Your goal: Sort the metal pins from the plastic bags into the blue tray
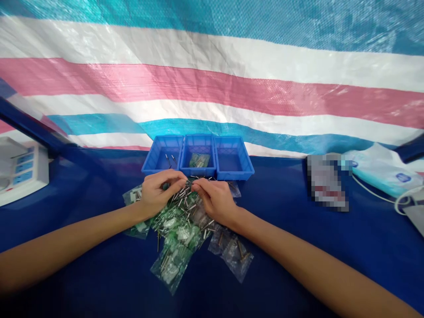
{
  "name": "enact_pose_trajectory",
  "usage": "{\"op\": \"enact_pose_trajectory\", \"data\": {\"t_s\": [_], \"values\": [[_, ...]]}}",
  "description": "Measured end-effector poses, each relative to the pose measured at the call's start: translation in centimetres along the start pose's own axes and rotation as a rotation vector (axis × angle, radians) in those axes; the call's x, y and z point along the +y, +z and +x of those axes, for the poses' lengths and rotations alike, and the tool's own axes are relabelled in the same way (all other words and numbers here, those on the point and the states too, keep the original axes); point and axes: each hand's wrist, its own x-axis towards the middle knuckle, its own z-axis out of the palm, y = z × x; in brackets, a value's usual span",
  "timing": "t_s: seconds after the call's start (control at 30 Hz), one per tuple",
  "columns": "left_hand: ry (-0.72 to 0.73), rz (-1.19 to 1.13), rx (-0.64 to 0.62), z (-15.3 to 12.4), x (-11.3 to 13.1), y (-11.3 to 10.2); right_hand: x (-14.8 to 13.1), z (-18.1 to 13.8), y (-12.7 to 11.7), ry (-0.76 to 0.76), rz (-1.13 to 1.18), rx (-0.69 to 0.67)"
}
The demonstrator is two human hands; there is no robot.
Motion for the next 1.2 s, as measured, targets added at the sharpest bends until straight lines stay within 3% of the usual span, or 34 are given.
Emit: {"op": "enact_pose_trajectory", "data": {"t_s": [0.53,0.7,1.2], "values": [[0.023,-0.021,-0.081,0.05,0.01,-0.11,0.21,0.00,0.27,-0.101,-0.032,0.057],[0.007,-0.004,-0.020,0.04,0.03,-0.07,0.04,0.04,0.11,-0.054,-0.032,0.069],[-0.002,0.011,-0.046,0.07,0.18,-0.13,0.02,0.14,0.10,-0.088,-0.044,0.060]]}}
